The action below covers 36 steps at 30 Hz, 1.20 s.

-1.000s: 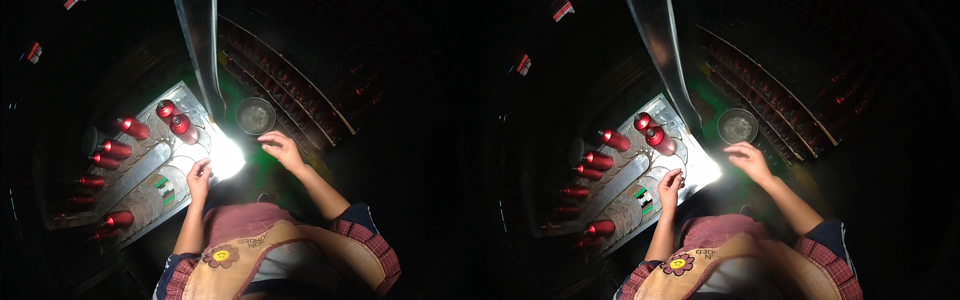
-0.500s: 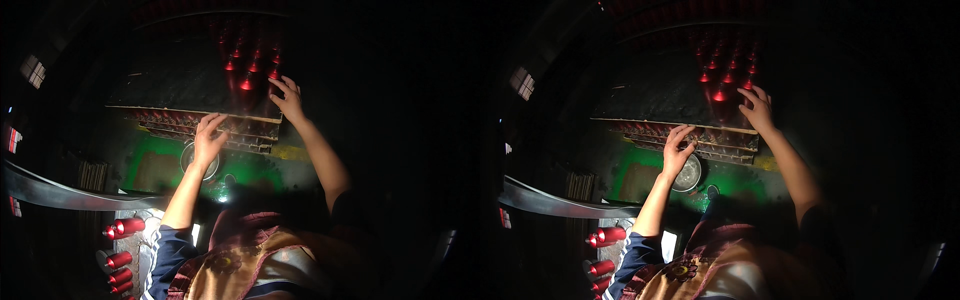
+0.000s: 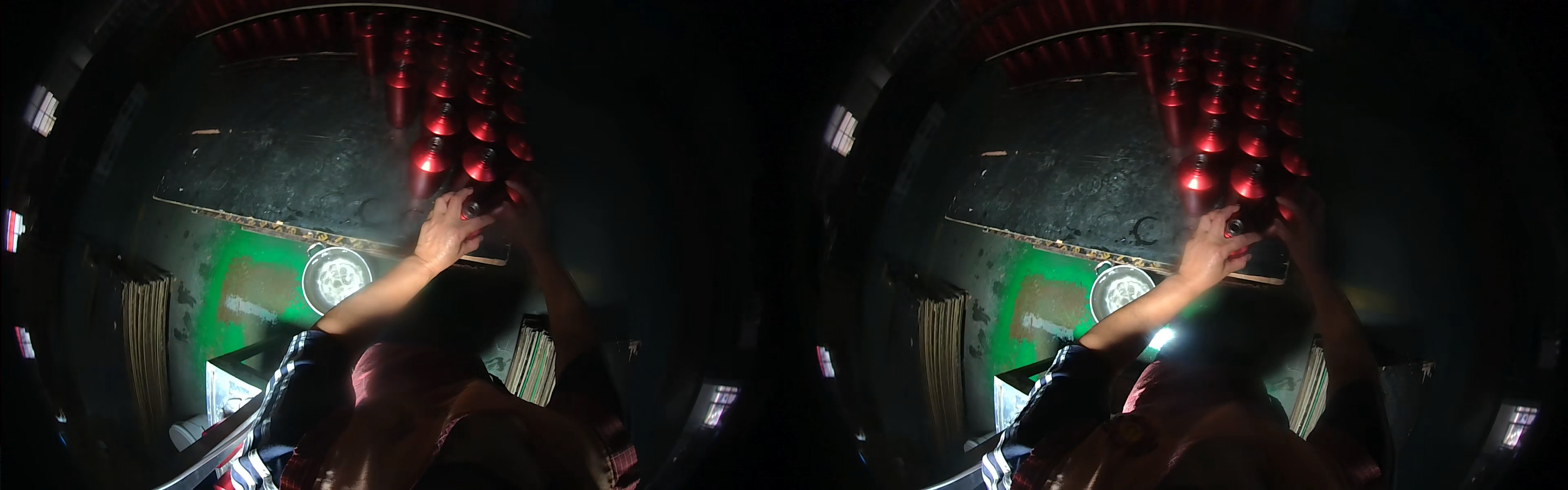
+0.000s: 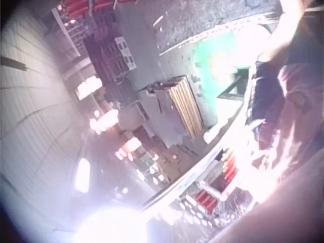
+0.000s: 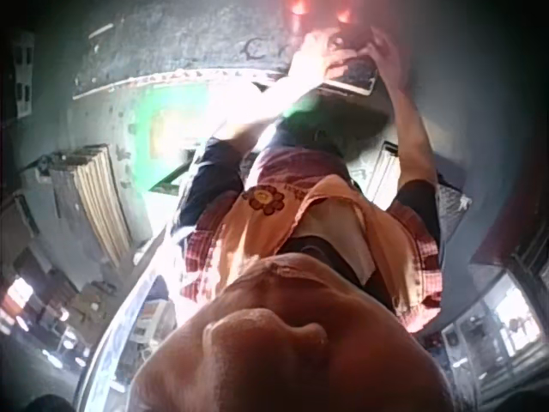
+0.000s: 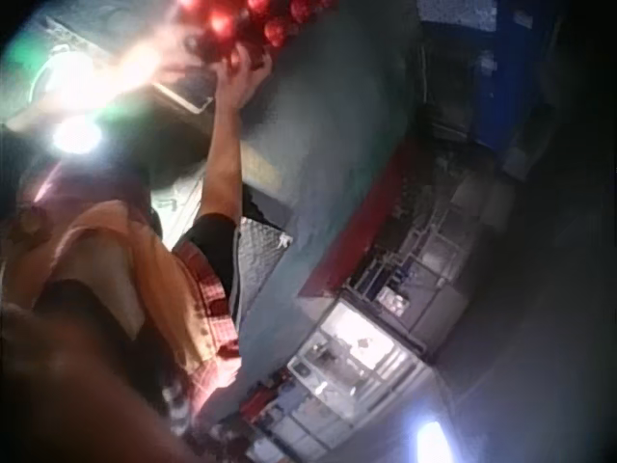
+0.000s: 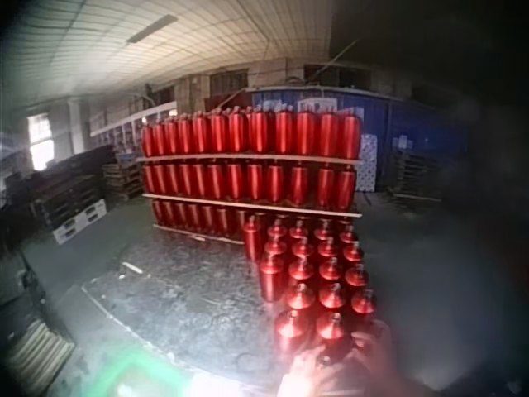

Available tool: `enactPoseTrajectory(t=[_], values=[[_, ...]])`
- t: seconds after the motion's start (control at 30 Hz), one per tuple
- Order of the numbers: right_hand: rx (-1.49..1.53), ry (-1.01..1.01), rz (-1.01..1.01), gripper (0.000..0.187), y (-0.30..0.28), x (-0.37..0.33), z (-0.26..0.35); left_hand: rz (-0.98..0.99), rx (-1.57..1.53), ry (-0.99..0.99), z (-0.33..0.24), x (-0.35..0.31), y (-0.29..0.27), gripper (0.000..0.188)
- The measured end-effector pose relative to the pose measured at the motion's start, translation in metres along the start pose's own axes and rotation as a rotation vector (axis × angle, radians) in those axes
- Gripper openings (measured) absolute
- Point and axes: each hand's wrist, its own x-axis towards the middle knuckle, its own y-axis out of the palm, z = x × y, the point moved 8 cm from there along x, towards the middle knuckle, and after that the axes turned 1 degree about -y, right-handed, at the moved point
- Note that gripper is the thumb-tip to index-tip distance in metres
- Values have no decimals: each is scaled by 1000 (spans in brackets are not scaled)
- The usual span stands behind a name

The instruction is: The person repeatedly picks up red cylindrical containers, fills them from a metal bowl using a small scoop, and places them onto a tray. The person continues this cycle, moving filled containers to a nearby rack.

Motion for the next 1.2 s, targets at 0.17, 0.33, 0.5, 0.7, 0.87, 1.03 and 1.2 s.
enactPoseTrajectory(t=[0.17,0.33,0.5,0.7,0.87,1.03,1.2], values=[[654,484,-22,53,-12,22,-159,-192,-405,-337,125,23,38,45],[1296,671,272,48,48,13,-158,-630,-900,-980,198,-96,9,62],[2173,1061,775,47,214,12,-55,-1281,-1637,-1120,246,-168,45,55],[2361,895,992,33,291,49,38,-1099,-2465,-566,305,-185,68,68],[1849,578,1058,30,341,41,66,-1360,-2398,-699,346,-255,72,64],[1974,1186,886,45,344,80,27,-1342,-1949,-776,365,-232,-14,56],[1241,430,619,54,252,231,2,-1104,-803,-750,376,-92,-199,52]])
